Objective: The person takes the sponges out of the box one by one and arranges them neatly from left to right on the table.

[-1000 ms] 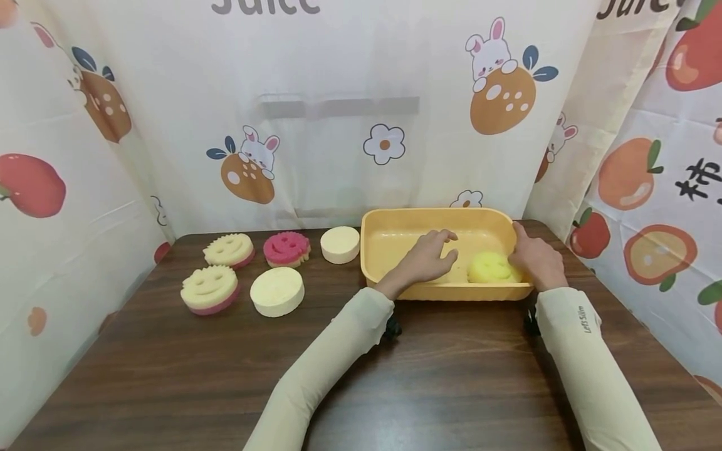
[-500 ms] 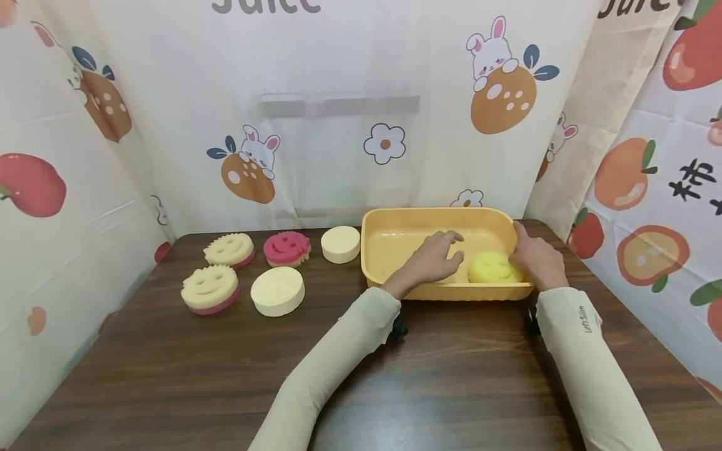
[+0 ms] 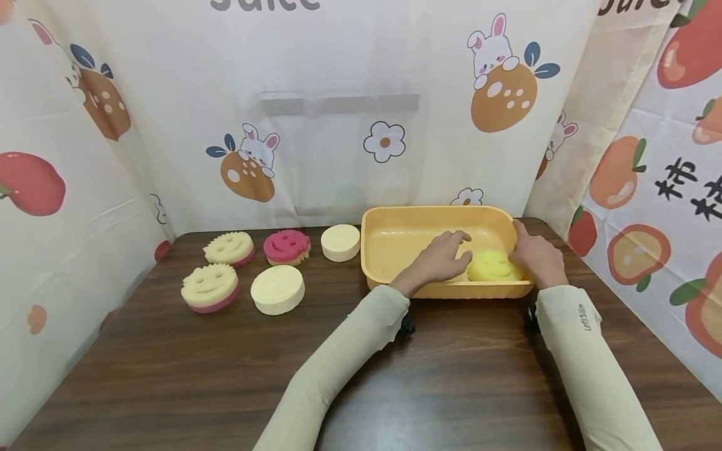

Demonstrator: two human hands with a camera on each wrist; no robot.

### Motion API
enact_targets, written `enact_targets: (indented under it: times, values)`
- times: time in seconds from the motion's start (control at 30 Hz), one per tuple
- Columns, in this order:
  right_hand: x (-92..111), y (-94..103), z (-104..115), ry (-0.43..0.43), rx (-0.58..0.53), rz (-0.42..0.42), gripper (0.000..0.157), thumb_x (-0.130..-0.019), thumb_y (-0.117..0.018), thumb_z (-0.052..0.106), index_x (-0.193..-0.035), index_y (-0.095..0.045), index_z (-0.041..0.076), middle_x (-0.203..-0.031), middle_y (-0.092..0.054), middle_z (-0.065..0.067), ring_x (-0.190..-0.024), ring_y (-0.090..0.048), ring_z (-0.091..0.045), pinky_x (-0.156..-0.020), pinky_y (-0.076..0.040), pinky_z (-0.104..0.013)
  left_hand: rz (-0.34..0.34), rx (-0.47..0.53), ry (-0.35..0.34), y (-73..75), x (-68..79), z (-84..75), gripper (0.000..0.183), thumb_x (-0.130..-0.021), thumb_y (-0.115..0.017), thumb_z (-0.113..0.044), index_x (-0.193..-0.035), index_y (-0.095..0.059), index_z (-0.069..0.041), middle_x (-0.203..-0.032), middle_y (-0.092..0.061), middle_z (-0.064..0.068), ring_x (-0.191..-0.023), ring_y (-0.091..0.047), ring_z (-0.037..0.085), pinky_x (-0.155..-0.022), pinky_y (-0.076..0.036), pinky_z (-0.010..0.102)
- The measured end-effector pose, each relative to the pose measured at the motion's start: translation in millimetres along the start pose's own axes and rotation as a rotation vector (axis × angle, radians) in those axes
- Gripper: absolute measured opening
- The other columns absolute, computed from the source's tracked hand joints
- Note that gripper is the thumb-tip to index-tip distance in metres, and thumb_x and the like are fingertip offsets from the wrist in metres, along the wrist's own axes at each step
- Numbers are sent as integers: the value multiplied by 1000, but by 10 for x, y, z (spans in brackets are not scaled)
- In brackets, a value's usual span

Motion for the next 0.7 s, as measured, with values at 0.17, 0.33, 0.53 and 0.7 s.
enact_targets:
  times: [0.17,0.33,0.53,0.7]
  values:
    - [5,1,1,-1,-1,-1,77,-93,-44,18,-159,-5,8,-117,-56,-39,-89,-60,-44,-70,-45,-58,7,-10,-2,-48,-48,-33,43,-104,-43,-34,-144,-48,-17,-141,-53,5,-125,-55,20,-93,-52,34]
    - [4,-5,-1,-7,-5,11,78,-93,-45,18,-159,-5,7,-118,-56,-39,-87,-59,-43,-70,-45,-57,4,-9,9,-67,-80,-46,43,-104,-43,-34,-143,-48,-18,-140,-53,4,-123,-56,18,-92,-52,32]
    - [-3,-7,0,-9,-9,20,78,-94,-46,19,-159,-4,7,-119,-55,-39,-89,-58,-43,-72,-45,-58,8,-14,24,-84,-125,-58,43,-104,-42,-36,-143,-47,-20,-142,-52,3,-122,-56,16,-92,-51,31]
    - [-2,-12,-2,-15,2,26,77,-95,-45,18,-159,-4,7,-119,-55,-39,-90,-59,-44,-72,-45,-58,12,-28,50,-106,-159,-61,44,-104,-42,-38,-144,-45,-23,-145,-49,2,-117,-57,16,-86,-51,32]
Point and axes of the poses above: each hand's wrist, its own x-axis away from the middle knuckle, its own y-axis out of the back of the hand, z = x × y, the point moved 10 cm from there along -x, towards the middle knuckle
